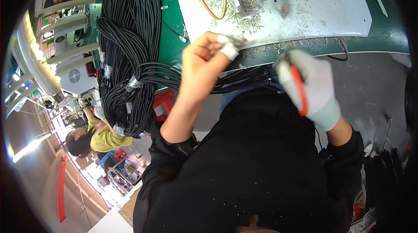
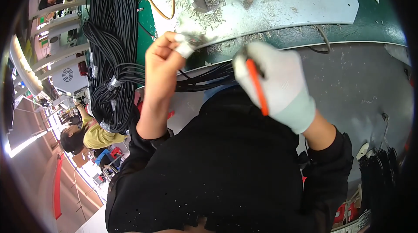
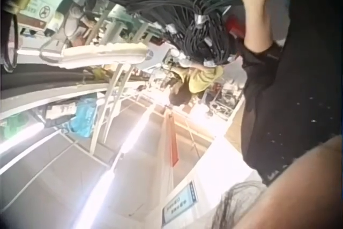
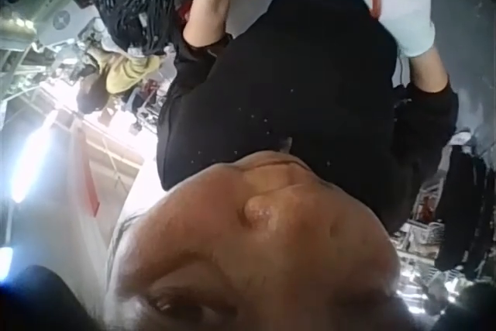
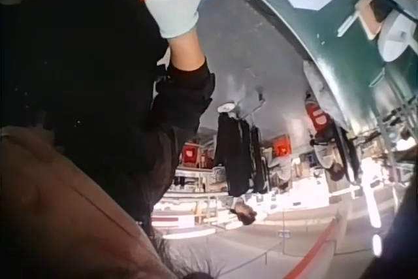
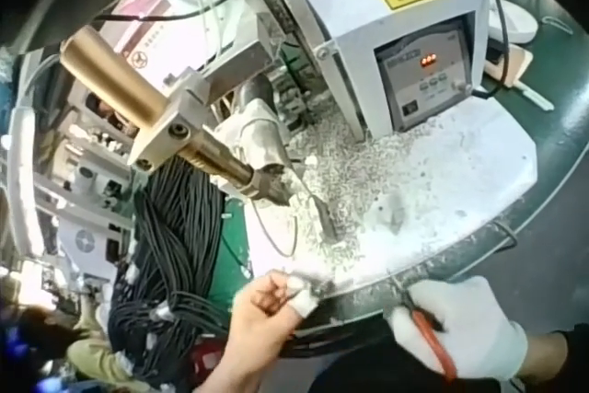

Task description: The person puts on a glove, picks up a bundle of cables, and uses shears to trim the ends of the connectors. They then place the connectors into a machine and use the shears to trim them again.

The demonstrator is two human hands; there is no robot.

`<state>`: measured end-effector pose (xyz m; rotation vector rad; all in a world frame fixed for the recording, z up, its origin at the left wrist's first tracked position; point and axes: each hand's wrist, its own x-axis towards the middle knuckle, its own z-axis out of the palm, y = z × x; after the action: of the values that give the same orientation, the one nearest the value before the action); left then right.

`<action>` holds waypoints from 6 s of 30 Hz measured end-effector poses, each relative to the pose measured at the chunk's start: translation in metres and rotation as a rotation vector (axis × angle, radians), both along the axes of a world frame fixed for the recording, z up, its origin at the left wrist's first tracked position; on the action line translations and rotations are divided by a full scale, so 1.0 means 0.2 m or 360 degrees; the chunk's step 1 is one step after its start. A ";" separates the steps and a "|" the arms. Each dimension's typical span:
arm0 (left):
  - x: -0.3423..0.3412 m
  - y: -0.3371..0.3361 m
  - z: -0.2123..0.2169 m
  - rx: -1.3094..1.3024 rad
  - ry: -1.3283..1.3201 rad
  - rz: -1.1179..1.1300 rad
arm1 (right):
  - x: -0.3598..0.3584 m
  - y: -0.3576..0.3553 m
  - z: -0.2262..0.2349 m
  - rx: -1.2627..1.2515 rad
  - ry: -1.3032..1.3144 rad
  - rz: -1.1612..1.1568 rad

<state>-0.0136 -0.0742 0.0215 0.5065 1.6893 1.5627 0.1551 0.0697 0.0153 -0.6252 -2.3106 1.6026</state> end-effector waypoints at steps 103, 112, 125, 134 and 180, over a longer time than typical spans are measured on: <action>-0.13 -0.28 0.23 -0.0167 0.0945 -0.1315 | -0.05 0.30 0.14 -0.0373 -0.0468 0.0790; 0.07 -0.44 -0.15 -0.0195 0.2720 -0.1472 | -0.25 0.27 -0.04 -0.0029 0.0289 -0.0264; -0.01 -1.11 0.32 -0.0200 0.1427 -0.0318 | -0.19 0.24 -0.05 0.0077 0.0485 -0.0273; -1.02 -0.97 0.51 0.0370 0.0325 0.1160 | -0.18 0.32 -0.14 -0.0087 0.0501 -0.0319; -1.14 -1.45 0.92 -0.1305 0.3583 0.0250 | -0.27 0.25 -0.14 0.0025 0.0441 -0.0591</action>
<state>-0.2416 -0.3645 0.2052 1.9555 3.4317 -0.6120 0.1010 0.1188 -0.0125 -0.7268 -1.8774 1.3961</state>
